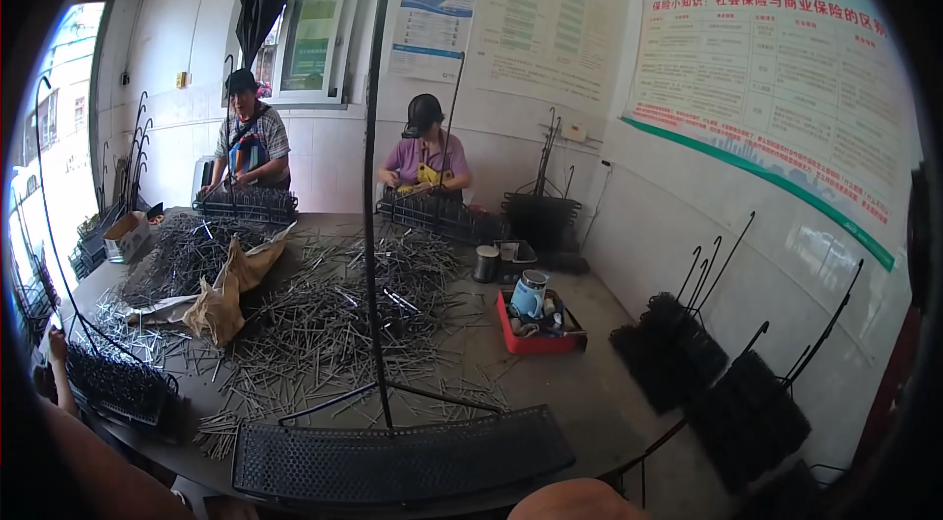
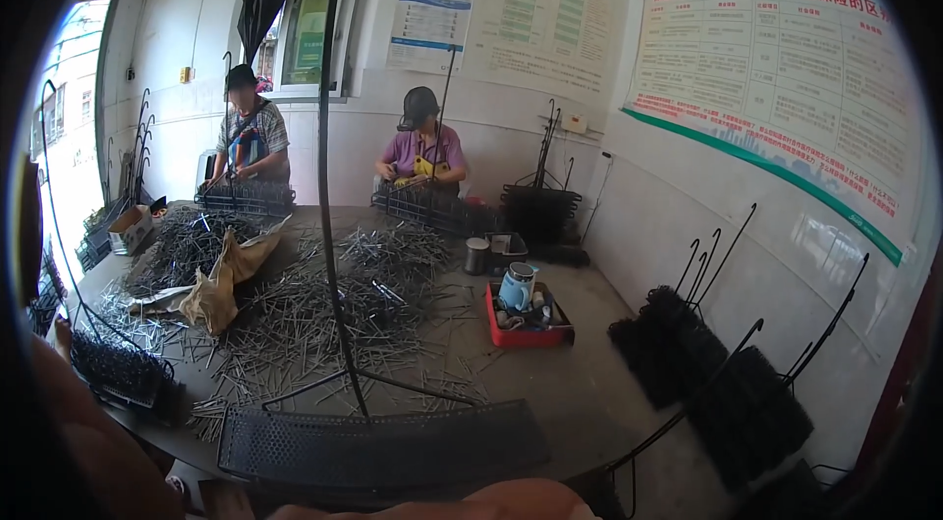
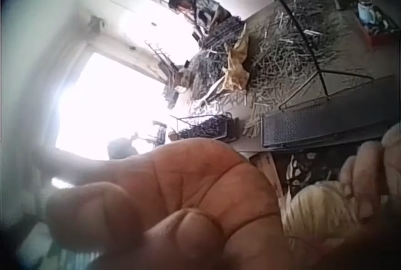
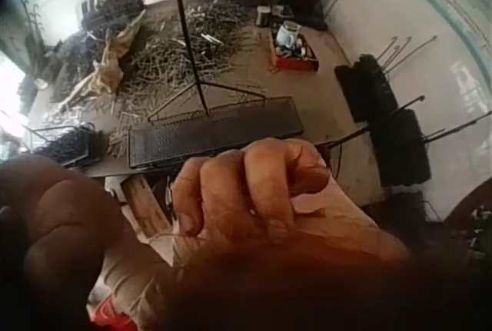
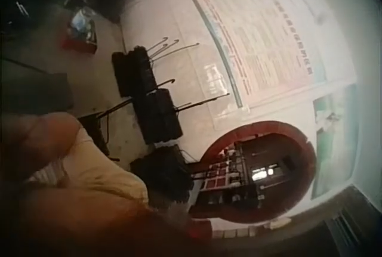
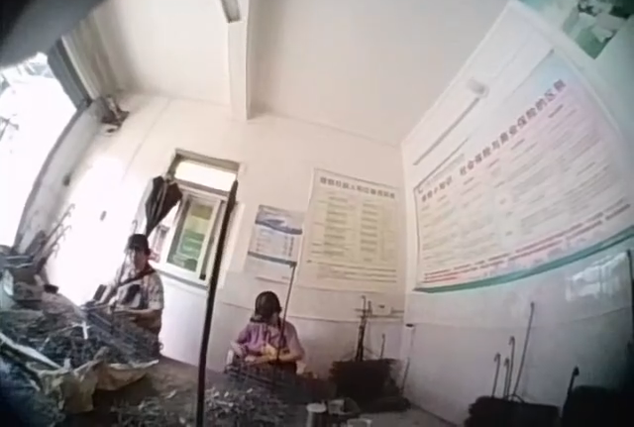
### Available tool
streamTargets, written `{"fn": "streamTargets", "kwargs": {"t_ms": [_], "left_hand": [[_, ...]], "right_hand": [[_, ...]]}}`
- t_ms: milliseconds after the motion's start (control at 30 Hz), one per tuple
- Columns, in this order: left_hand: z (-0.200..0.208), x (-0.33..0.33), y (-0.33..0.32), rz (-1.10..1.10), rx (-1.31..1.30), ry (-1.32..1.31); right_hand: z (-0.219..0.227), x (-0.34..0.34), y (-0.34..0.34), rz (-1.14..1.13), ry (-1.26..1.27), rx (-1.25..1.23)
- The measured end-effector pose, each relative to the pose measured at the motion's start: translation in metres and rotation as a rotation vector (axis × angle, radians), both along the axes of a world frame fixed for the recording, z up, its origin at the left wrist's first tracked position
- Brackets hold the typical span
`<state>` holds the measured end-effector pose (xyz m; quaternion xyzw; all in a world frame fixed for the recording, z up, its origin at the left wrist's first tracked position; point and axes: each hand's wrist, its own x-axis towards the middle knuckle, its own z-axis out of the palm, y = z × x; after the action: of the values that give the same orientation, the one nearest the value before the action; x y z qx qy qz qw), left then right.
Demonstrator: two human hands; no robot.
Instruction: Inserting thin metal wires into the holes of a perforated metal frame.
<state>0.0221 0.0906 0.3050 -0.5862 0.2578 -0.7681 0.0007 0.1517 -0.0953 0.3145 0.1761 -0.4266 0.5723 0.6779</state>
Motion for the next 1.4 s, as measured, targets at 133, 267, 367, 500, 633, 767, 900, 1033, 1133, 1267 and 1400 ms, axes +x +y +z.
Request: {"fn": "streamTargets", "kwargs": {"t_ms": [133, 267, 367, 500, 633, 767, 900, 1033, 1133, 1267, 1400], "left_hand": [[-0.003, 0.003, -0.001, 0.019, -0.02, 0.02], [-0.004, 0.0, -0.005, 0.042, -0.035, 0.041], [-0.004, -0.003, -0.008, 0.064, -0.043, 0.055], [-0.004, -0.01, -0.009, 0.094, -0.057, 0.075], [0.0, -0.018, -0.006, 0.129, -0.05, 0.081], [-0.002, -0.027, -0.007, 0.173, -0.059, 0.075], [-0.002, -0.032, -0.007, 0.211, -0.06, 0.066], [-0.004, -0.03, -0.009, 0.214, -0.079, 0.093], [-0.01, -0.031, -0.012, 0.271, -0.119, 0.124], [-0.009, -0.009, -0.011, 0.21, -0.107, 0.107], [-0.013, -0.014, -0.016, 0.253, -0.128, 0.129]], "right_hand": [[0.0, -0.009, 0.027, 0.374, -0.229, 0.16], [-0.016, -0.019, 0.036, 0.485, -0.274, 0.236], [-0.032, -0.023, 0.038, 0.51, -0.375, 0.26], [-0.058, -0.027, 0.042, 0.545, -0.506, 0.291], [-0.081, -0.029, 0.052, 0.577, -0.656, 0.34], [-0.089, -0.028, 0.057, 0.622, -0.812, 0.378], [-0.052, 0.031, 0.038, -0.071, -0.305, 0.282], [0.003, 0.072, 0.023, -0.132, -0.414, 0.431], [-0.014, 0.039, 0.041, -0.065, -0.264, 0.384], [-0.018, 0.036, 0.033, -0.107, -0.256, 0.372], [-0.031, 0.045, 0.019, -0.01, -0.356, 0.326]]}}
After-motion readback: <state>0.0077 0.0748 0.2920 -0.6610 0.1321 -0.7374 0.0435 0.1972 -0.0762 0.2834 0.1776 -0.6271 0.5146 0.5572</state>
